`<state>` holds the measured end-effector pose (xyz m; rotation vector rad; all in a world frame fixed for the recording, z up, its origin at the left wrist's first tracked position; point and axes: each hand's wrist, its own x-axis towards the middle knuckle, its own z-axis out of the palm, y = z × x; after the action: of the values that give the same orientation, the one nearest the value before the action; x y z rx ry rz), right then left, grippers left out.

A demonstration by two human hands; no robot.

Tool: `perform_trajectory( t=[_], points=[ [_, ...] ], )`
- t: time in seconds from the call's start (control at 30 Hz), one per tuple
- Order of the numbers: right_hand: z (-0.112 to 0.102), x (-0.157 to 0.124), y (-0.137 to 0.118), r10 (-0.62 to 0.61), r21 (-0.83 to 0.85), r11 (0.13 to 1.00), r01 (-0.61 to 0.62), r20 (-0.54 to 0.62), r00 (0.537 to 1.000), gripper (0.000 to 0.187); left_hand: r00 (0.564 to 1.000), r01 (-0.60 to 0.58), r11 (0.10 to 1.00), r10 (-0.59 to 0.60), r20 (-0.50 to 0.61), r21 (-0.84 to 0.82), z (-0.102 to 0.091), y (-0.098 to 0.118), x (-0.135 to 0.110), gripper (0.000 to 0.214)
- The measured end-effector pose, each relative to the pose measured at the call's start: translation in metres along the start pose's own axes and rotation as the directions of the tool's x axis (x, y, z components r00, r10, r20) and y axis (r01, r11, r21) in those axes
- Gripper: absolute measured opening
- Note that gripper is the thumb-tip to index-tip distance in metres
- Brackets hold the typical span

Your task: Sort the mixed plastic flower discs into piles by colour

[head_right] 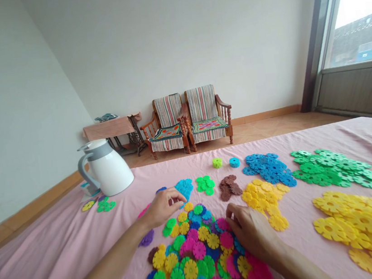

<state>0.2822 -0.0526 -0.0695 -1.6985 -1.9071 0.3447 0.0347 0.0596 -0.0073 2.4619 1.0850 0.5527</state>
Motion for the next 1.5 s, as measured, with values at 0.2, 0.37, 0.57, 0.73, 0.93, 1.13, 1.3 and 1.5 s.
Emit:
perform_trajectory(
  t=[0.2,0.37,0.57,0.73,0.93,1.13,1.3,1.5],
  points=[
    [-0.001,0.0,0.001,0.005,0.008,1.0,-0.005,0.008,1.0,0.019,0.962,-0.226,0.973,0.217,0.167,0.039,0.02,0.025,0.001,0.029],
    [-0.002,-0.001,0.0,-0.004,-0.01,1.0,0.004,0.013,1.0,0.018,0.968,-0.195,0.979,0.18,0.172,0.069,0.02,0.029,0.0,0.012],
    [-0.005,-0.001,-0.001,-0.011,-0.016,1.0,0.011,0.014,1.0,0.017,0.989,-0.079,0.995,0.071,0.127,0.058,0.016,0.03,0.005,0.01],
    [-0.005,-0.001,-0.001,-0.012,-0.002,1.0,0.013,0.007,1.0,0.016,0.984,-0.082,0.99,0.062,0.164,0.118,0.026,0.027,0.014,0.025],
    [-0.005,-0.001,-0.003,-0.011,-0.023,1.0,0.011,0.003,1.0,0.016,0.983,-0.078,0.993,0.061,0.172,0.091,0.03,0.033,0.022,0.018],
    [-0.006,-0.001,-0.003,-0.026,-0.027,0.999,0.026,0.003,1.0,0.017,0.996,-0.005,1.0,0.007,0.093,-0.025,-0.003,0.034,0.01,0.009],
    [-0.008,-0.002,-0.005,-0.02,-0.018,1.0,0.02,0.009,1.0,0.016,0.983,0.114,0.988,-0.097,0.156,-0.104,-0.046,0.017,-0.027,0.01],
    [-0.002,-0.002,0.0,-0.025,-0.02,0.999,0.025,0.001,1.0,0.016,0.927,0.202,0.979,-0.198,0.317,0.018,-0.065,-0.007,-0.076,0.014]
  ],
)
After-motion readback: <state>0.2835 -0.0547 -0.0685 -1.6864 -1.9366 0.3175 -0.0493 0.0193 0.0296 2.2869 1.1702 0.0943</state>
